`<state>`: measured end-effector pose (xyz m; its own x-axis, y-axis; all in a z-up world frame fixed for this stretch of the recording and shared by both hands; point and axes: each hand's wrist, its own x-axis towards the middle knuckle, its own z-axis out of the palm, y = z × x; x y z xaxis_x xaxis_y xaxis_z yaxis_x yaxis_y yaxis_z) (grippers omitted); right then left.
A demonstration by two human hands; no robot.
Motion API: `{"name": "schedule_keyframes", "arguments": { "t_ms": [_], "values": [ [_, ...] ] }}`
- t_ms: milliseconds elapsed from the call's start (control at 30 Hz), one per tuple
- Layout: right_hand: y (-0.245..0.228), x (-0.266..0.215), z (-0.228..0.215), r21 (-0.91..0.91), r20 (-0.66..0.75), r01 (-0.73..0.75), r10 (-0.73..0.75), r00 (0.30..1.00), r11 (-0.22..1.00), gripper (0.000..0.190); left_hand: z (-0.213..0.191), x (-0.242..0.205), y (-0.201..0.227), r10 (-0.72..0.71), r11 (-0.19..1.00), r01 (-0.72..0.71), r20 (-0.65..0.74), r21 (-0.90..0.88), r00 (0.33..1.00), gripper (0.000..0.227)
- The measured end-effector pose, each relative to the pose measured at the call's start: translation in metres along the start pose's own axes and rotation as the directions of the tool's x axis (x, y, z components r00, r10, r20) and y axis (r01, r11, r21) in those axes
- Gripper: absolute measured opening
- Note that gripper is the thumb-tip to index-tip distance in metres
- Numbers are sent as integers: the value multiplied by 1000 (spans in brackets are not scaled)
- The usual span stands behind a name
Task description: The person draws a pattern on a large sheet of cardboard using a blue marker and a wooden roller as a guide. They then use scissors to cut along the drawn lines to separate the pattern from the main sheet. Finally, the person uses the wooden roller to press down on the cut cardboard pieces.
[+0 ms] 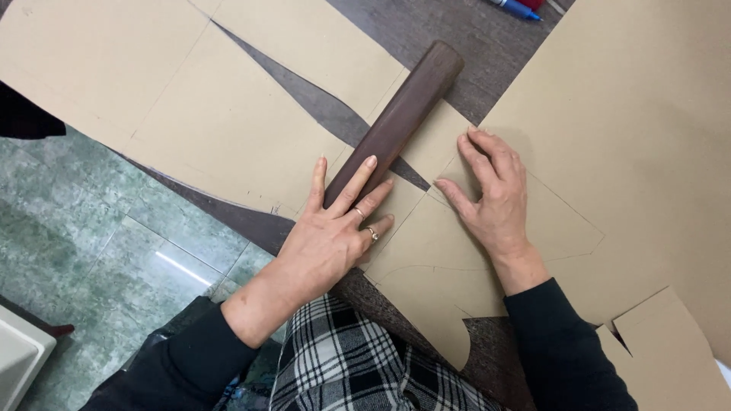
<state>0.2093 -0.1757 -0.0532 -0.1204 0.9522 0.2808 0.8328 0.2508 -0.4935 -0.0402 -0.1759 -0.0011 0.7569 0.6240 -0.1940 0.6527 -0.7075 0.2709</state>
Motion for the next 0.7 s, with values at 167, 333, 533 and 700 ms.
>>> {"name": "schedule_keyframes", "arguments": {
  "t_ms": [167, 333, 533, 700],
  "values": [
    [-1, 0, -1, 1, 21, -3, 3, 1000, 1000, 59, -2, -2, 1, 1, 1000, -2, 21, 10, 1000, 59],
    [1, 0, 0, 7, 15, -8, 7, 1000, 1000, 59, -8, -2, 3, -10, 1000, 9, 40, 21, 999, 62],
    [-1, 1, 0, 12, 21, -38, 38, 999, 999, 57, -4, -2, 4, -15, 1000, 14, 54, 18, 998, 63],
    [-13, 2, 1, -4, 11, -67, 67, 998, 998, 58, -4, -3, 4, -15, 999, 14, 28, 34, 1000, 65]
  ]
}}
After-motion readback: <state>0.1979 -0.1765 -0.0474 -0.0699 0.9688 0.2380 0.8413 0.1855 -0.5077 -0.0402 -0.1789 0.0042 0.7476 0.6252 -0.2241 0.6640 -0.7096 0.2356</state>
